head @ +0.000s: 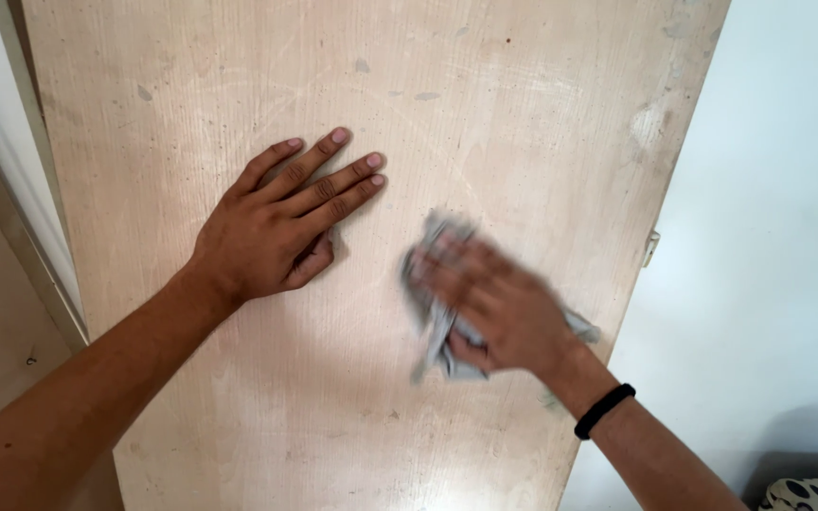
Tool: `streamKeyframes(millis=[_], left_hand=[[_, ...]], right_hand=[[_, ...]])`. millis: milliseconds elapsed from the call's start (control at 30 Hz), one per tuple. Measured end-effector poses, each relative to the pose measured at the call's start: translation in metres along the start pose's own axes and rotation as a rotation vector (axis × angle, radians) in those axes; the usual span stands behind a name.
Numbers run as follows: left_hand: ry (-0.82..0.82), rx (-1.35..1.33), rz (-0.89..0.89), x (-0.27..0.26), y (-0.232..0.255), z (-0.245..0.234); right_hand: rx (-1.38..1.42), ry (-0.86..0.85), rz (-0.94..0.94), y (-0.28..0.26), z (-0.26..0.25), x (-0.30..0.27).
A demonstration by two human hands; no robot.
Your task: Cleaning a large wooden board using a grey cloth.
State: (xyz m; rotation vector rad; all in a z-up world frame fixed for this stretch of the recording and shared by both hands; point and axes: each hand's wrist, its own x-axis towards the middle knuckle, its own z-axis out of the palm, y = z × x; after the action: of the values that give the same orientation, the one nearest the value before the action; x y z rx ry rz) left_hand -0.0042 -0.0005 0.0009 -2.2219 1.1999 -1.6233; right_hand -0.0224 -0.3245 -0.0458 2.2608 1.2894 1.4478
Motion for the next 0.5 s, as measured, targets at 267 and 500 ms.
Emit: streamKeyframes(millis=[267,500], left_hand=[[0.002,-0.003,0.005,0.001,-0.001,0.001],[-0.018,0.008,-0.012,0.002,0.000,0.001]], right_hand=[[-0.044,0.123,0.158,0.075,-0.048,0.003],[-0.214,0.225,0.318,0.079,-0.047,-0.009]])
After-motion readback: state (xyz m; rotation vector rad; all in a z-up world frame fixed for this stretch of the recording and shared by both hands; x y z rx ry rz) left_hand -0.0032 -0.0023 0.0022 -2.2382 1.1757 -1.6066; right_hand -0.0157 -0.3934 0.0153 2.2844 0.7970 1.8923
